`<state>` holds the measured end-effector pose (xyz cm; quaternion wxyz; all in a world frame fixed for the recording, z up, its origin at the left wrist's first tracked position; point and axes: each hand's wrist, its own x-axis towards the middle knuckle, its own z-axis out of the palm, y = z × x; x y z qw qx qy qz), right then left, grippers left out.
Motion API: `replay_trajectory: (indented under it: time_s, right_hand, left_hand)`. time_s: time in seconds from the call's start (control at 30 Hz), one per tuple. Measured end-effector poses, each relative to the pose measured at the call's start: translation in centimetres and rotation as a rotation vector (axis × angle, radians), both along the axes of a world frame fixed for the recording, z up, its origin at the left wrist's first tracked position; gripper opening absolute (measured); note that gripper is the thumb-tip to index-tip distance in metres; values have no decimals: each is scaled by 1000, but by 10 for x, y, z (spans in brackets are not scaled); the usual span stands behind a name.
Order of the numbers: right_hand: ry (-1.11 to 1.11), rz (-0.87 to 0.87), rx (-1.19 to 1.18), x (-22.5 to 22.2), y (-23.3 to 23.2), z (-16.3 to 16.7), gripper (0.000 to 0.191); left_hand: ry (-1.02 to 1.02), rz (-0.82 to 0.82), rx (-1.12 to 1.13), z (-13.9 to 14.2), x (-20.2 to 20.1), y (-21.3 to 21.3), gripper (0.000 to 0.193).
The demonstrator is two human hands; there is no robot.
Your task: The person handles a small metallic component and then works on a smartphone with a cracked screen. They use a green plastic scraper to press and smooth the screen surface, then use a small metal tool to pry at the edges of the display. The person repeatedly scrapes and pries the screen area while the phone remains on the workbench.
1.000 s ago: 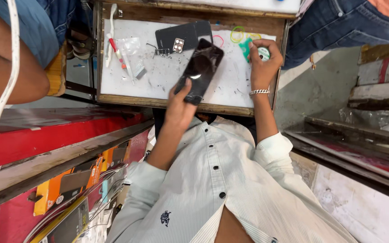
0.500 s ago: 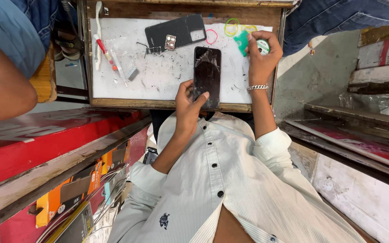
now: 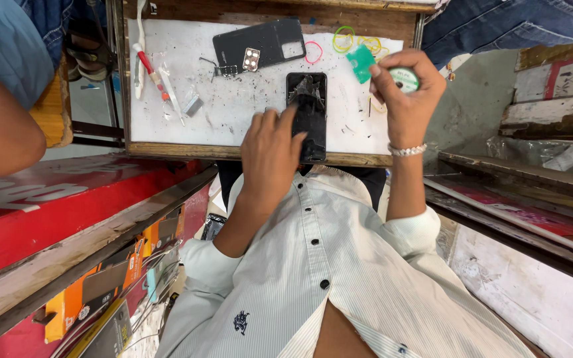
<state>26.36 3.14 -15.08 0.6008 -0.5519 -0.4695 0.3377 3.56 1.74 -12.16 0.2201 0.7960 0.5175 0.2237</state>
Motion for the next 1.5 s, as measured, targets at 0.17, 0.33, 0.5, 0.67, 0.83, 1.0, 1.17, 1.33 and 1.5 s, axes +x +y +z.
replay_trajectory:
  time_s: [0.17, 0.33, 0.5, 0.67, 0.83, 1.0, 1.17, 1.33, 1.5]
  right_hand:
    - [-352, 265, 52, -1, -29, 44, 13]
    - [-542, 131, 98, 16, -50, 59, 11]
    - [-351, -50, 40, 48, -50, 44, 16]
    - [-273, -60, 11, 50, -49, 26, 15]
    - [-162, 124, -178, 33, -57, 27, 13]
    - [-382, 233, -89, 17, -63, 39, 15]
    - [-565, 133, 68, 12, -58, 48, 17]
    - [-352, 194, -1, 9, -41, 35, 12]
    - [45, 444, -421, -17, -47, 14, 12]
  left_hand:
    - [-453, -406, 213, 28, 17, 22, 59]
    - [-590, -629, -545, -2, 26, 21, 30]
    - [-1445, -803, -1384, -50, -23, -10, 41]
    - [-2148, -944, -1352, -48, -55, -24, 46]
    - [-2385, -69, -849, -19, -67, 5, 36]
    - [-700, 7, -3, -24, -62, 23, 27]
    - [-401, -503, -542, -46, -71, -9, 15]
    - [-1511, -829, -1465, -47, -76, -35, 26]
    - [-2242, -144, -1060, -32, -52, -12, 18]
